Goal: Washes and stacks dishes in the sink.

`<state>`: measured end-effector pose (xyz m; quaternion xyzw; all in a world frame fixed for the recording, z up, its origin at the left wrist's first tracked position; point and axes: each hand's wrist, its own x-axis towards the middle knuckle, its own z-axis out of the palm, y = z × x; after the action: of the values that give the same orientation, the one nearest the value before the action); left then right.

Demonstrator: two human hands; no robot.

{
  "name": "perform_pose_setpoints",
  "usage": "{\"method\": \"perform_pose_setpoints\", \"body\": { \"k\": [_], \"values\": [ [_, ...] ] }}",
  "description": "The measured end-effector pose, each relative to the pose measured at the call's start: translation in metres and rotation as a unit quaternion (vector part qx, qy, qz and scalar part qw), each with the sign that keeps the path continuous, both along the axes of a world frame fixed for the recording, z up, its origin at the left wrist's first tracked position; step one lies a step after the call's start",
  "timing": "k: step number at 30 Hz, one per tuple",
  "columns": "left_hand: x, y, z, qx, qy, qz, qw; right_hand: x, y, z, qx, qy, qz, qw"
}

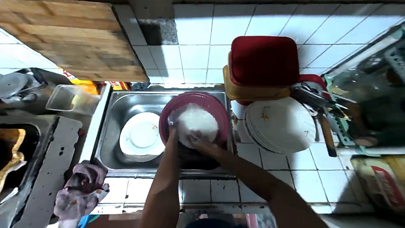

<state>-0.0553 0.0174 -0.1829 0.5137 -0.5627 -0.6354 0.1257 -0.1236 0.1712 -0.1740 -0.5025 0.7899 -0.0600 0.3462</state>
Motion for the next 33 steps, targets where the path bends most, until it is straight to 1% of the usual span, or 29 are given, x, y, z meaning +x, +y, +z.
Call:
{"method": "perform_pose_setpoints", "body": {
  "k": [1,2,3,5,7,8,9,11,12,14,15,16,18,20,21,22,24,25,26,27,28,30,31,33],
  "values": [
    [0.001,-0.001,0.004,0.004,-0.01,-0.017,1.0,-0.007,0.011,0.01,0.013,-0.013,0.023,1.0],
    [0.001,-0.003,0.003,0.007,-0.017,-0.032,0.999,-0.021,0.019,0.018,0.023,0.004,0.023,0.999],
    [0.002,-0.003,-0.002,0.006,-0.018,-0.041,0.999,-0.038,0.021,0.015,0.028,0.046,0.008,0.998],
    [-0.002,-0.002,-0.012,0.01,0.0,-0.019,1.0,-0.067,0.005,-0.005,0.009,0.115,-0.045,0.992],
    [-0.003,0.002,-0.014,0.03,0.011,0.014,0.999,-0.077,-0.024,-0.021,-0.002,0.158,-0.063,0.986],
    [-0.005,0.001,-0.012,0.041,0.015,0.03,0.999,-0.072,-0.04,-0.025,-0.021,0.147,-0.072,0.986],
    [-0.006,0.001,-0.012,0.049,0.014,0.04,0.998,-0.057,-0.05,-0.026,-0.038,0.111,-0.097,0.988],
    [-0.008,0.001,-0.013,0.056,-0.001,0.039,0.998,-0.025,-0.059,-0.024,-0.043,0.013,-0.102,0.994],
    [-0.009,-0.001,-0.014,0.055,-0.019,0.022,0.998,-0.014,-0.057,-0.021,-0.062,-0.022,-0.082,0.994],
    [-0.002,0.001,-0.008,0.038,-0.064,-0.041,0.996,-0.001,-0.039,-0.02,-0.067,-0.038,0.01,0.997],
    [0.001,0.001,-0.002,0.015,-0.076,-0.076,0.994,-0.006,-0.026,-0.017,-0.052,-0.037,0.055,0.996],
    [0.003,-0.001,-0.001,0.005,-0.071,-0.085,0.994,-0.017,-0.013,-0.011,-0.034,-0.023,0.076,0.996],
    [0.001,-0.004,-0.008,0.016,-0.046,-0.052,0.997,-0.052,0.002,-0.005,-0.026,0.03,0.049,0.998],
    [0.0,-0.004,-0.016,0.038,-0.022,-0.019,0.999,-0.078,-0.005,-0.011,-0.039,0.108,-0.016,0.993],
    [-0.001,-0.005,-0.017,0.04,-0.019,-0.017,0.999,-0.079,-0.017,-0.012,-0.026,0.124,-0.043,0.991],
    [-0.003,-0.008,-0.017,0.037,-0.015,-0.016,0.999,-0.071,-0.033,-0.007,0.004,0.113,-0.069,0.991],
    [-0.005,-0.009,-0.02,0.026,-0.01,-0.013,1.0,-0.04,-0.061,0.007,0.092,0.026,-0.089,0.992],
    [-0.006,-0.007,-0.019,0.022,-0.009,-0.017,1.0,-0.028,-0.068,0.004,0.078,0.003,-0.073,0.994],
    [-0.006,-0.005,-0.014,0.015,-0.007,-0.022,1.0,-0.018,-0.069,-0.009,0.017,-0.003,-0.045,0.999],
    [-0.003,-0.003,-0.009,0.005,-0.006,-0.028,1.0,-0.01,-0.064,-0.022,-0.036,-0.017,-0.011,0.999],
    [0.0,-0.002,-0.007,0.009,-0.002,-0.026,1.0,-0.003,-0.053,-0.024,-0.048,-0.036,0.021,0.998],
    [-0.002,-0.004,-0.025,0.022,-0.003,-0.018,1.0,-0.008,-0.018,-0.015,-0.007,-0.005,0.079,0.997],
    [-0.003,-0.006,-0.029,0.022,-0.016,-0.021,0.999,-0.018,-0.001,-0.007,0.009,0.026,0.089,0.996],
    [-0.004,-0.007,-0.021,0.024,-0.045,-0.039,0.998,-0.052,0.012,0.007,0.042,0.062,0.057,0.996]
  ]
}}
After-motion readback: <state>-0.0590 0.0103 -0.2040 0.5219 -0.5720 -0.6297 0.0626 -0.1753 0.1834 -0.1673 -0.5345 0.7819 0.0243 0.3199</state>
